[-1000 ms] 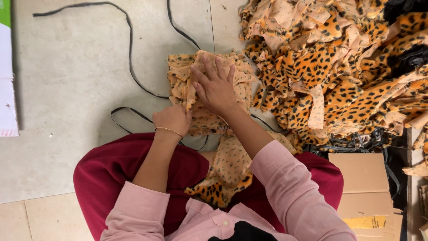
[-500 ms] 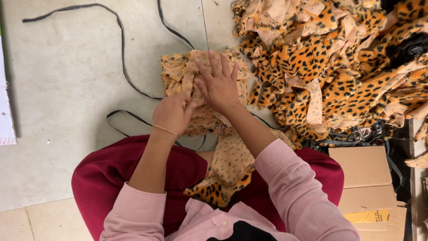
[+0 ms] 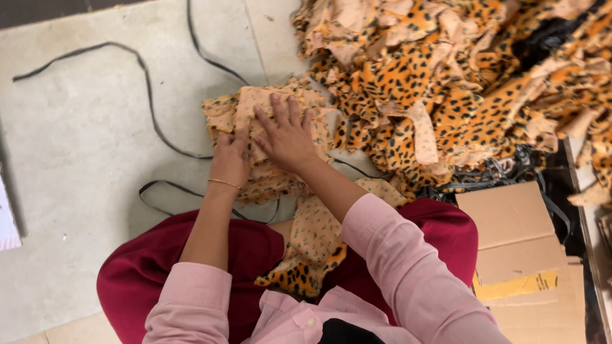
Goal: The person sits on the floor and folds a piece of leopard-print fabric over a cardboard template. They then use scissors to cut the fabric along the template's edge to create a shaped piece.
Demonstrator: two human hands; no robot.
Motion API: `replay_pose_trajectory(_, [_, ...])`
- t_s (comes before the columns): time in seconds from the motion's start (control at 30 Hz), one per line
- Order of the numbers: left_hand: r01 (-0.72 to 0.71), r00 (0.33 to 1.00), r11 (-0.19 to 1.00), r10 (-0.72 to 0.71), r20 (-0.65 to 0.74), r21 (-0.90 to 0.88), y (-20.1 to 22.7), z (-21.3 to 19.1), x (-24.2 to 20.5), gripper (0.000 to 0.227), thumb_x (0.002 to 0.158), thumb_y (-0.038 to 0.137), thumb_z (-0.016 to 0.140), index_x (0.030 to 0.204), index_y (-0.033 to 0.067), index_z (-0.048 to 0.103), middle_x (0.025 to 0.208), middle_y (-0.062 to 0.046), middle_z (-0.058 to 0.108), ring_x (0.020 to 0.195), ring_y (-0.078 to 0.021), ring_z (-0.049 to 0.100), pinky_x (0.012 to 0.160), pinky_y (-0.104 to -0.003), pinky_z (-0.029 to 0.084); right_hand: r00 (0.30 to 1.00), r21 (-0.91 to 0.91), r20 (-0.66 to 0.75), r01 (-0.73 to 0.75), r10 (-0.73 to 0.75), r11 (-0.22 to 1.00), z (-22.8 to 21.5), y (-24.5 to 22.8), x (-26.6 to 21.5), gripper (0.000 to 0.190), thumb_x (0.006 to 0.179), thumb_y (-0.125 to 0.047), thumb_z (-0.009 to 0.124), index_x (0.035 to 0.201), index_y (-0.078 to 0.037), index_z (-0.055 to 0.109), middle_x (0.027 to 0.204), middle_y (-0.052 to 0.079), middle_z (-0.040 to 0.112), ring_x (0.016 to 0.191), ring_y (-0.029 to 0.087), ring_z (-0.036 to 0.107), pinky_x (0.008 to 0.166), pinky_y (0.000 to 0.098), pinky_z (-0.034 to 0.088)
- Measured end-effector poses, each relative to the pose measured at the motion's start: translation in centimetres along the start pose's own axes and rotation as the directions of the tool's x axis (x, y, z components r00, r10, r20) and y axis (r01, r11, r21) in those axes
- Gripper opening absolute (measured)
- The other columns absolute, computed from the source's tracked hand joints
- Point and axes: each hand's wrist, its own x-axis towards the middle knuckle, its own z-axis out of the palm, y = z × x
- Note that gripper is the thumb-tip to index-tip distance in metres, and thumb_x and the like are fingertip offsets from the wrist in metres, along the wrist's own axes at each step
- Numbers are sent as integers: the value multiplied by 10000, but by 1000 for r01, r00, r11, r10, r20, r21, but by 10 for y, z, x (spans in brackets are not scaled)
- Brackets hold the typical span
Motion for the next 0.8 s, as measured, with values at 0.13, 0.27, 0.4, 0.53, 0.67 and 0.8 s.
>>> replay_pose_trajectory(0.13, [41,999,998,-41,1,45,33,-36,0,600,903,147,695,1483,207,550,1124,-106,491,933,-370,664,699,-462,632,999,122,-33,11,-7,992,-22,18,-19,666,1062,-658,326,1618,-291,325,1718,137,138,1565,477,58,1195,728,72])
replay_pose_trajectory(0.27, [-74,994,996,70,-81,-47,69,-37,15,385,984,174,650,1361,108,607,1094,-120,464,902,-363,649,701,-451,612,964,4,-266,5,-3,1000,-44,68,-42,532,1037,-505,518,1462,-183,526,1601,182,338,1487,493,250,1129,738,204])
replay_pose_trajectory(0.4, [-185,983,982,184,-5,-30,128,-9,39,450,881,240,737,1320,164,672,1152,-114,524,1025,-415,672,780,-471,616,862,-98,-504,-112,48,989,-61,134,-68,377,1003,-287,702,1333,-104,706,1566,157,410,1458,470,307,1119,670,330])
replay_pose_trajectory(0.53, [-307,948,952,307,80,-5,194,25,79,456,918,211,696,1367,155,643,1312,-141,522,1172,-395,640,909,-437,606,840,-34,-504,-250,200,968,-57,176,-73,263,1026,-210,679,1257,-100,745,1605,141,368,1500,462,206,1164,640,267])
replay_pose_trajectory(0.67, [-434,900,879,410,151,199,248,49,106,671,895,215,706,1522,229,468,1473,-134,417,1250,-441,550,960,-535,581,903,102,-253,-333,348,938,-81,186,-79,465,957,-246,705,1404,-139,636,1675,143,267,1513,512,134,1176,703,238])
replay_pose_trajectory(0.8, [-483,875,820,456,160,307,280,53,122,514,1013,97,508,1502,253,470,1546,-160,328,1252,-472,433,934,-548,499,957,325,-81,-238,278,915,-99,198,-80,583,1065,-254,425,1597,-65,281,1660,129,284,1535,457,102,1181,700,131])
